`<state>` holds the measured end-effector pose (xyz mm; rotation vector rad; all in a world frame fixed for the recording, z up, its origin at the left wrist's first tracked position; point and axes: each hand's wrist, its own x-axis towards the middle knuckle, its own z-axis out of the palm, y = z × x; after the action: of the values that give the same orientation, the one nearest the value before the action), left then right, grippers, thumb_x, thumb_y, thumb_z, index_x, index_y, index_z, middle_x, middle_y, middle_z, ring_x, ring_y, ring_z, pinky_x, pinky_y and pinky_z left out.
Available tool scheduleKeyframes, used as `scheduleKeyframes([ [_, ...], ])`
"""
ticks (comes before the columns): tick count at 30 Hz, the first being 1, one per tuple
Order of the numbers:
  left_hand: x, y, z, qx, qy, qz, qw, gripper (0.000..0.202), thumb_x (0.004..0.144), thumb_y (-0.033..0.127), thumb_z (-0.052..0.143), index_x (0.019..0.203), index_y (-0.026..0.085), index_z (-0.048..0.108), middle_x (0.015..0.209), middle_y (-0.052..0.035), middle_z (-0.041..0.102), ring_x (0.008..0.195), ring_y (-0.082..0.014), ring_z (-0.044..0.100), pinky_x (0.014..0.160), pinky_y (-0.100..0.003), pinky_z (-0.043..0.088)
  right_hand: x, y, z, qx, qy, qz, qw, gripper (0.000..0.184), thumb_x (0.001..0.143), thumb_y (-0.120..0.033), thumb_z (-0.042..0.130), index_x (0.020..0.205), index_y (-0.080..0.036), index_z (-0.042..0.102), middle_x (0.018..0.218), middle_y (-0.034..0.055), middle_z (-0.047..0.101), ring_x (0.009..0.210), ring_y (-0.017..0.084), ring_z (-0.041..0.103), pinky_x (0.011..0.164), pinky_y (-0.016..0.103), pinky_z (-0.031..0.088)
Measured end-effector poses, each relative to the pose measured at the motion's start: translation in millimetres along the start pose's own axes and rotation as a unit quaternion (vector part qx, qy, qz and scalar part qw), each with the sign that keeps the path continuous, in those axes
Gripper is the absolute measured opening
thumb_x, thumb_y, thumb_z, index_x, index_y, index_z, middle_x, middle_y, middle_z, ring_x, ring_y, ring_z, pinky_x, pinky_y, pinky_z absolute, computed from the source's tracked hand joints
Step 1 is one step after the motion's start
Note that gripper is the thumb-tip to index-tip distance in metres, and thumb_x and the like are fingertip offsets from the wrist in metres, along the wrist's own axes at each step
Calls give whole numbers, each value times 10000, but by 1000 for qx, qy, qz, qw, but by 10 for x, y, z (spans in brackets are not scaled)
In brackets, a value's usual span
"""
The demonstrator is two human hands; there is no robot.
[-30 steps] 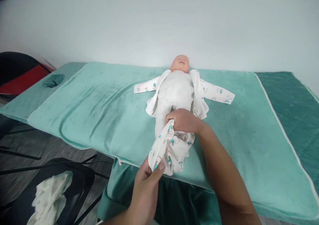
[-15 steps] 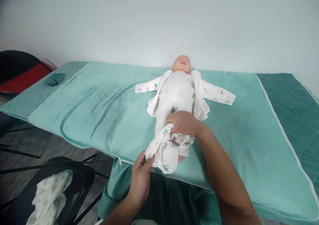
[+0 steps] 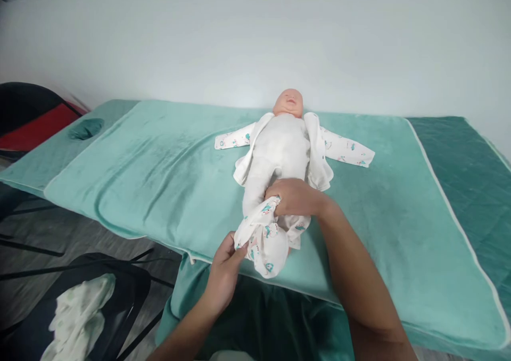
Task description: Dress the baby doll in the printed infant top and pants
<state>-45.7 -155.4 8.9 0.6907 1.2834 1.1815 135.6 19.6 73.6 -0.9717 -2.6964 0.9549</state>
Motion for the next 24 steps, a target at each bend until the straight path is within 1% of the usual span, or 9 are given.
scheduleKeyframes([
  [2, 96, -4, -56, 56, -2, 42, 998, 260, 881, 437, 670, 869, 184, 611, 813, 6, 574, 788, -148, 486, 731, -259, 391, -5, 8, -24, 26, -8, -16, 999, 115, 771, -172, 701, 878, -190, 739, 968, 31, 726, 924, 207, 630, 802, 306, 421],
  [5, 289, 21, -146, 120, -29, 98, 987, 268, 903, 449, 626, 865, 188, 580, 802, 8, 558, 763, -150, 481, 705, -264, 392, -6, 22, -39, 29, -8, -42, 999, 16, 786, -189, 670, 776, -188, 682, 875, 25, 695, 851, 191, 605, 753, 301, 406],
  [7, 439, 53, -198, 157, -42, 135, 977, 249, 923, 436, 589, 886, 190, 576, 813, 5, 567, 759, -152, 490, 703, -268, 399, -4, 27, -29, 14, 1, -47, 999, 83, 813, -232, 640, 741, -191, 636, 834, 25, 667, 810, 184, 584, 724, 296, 387],
  [11, 736, 136, -253, 211, -23, 206, 955, 166, 920, 358, 565, 921, 193, 584, 837, -4, 602, 763, -160, 521, 705, -274, 419, 6, 15, 8, -4, 27, -30, 999, 192, 824, -335, 645, 716, -192, 577, 816, 17, 626, 764, 164, 543, 684, 285, 356],
  [15, 1009, 235, -227, 210, 22, 248, 945, 100, 890, 286, 568, 944, 206, 591, 872, -8, 627, 796, -170, 557, 723, -279, 440, 11, -20, 9, 1, 33, -10, 999, 189, 785, -322, 667, 716, -195, 546, 799, -2, 601, 738, 147, 518, 655, 278, 323],
  [17, 1148, 291, -196, 213, 31, 272, 938, 95, 871, 249, 567, 955, 216, 597, 896, -11, 638, 822, -179, 573, 742, -287, 449, 7, -35, -4, 8, 27, -1, 1000, 172, 793, -321, 657, 733, -199, 552, 798, -9, 613, 732, 146, 525, 650, 277, 316],
  [20, 1370, 379, -148, 247, 20, 327, 912, 108, 865, 236, 567, 962, 226, 614, 905, -19, 648, 820, -193, 590, 746, -305, 456, 4, -42, -21, 19, 28, 22, 999, 166, 816, -360, 651, 788, -206, 595, 816, -9, 654, 735, 157, 555, 651, 274, 319],
  [24, 1662, 463, -90, 308, 13, 391, 868, 123, 887, 240, 567, 993, 214, 623, 959, -41, 657, 863, -212, 602, 787, -327, 462, 21, -24, -6, 32, 53, 62, 996, 133, 811, -334, 655, 836, -205, 637, 821, -5, 685, 745, 167, 582, 646, 268, 319],
])
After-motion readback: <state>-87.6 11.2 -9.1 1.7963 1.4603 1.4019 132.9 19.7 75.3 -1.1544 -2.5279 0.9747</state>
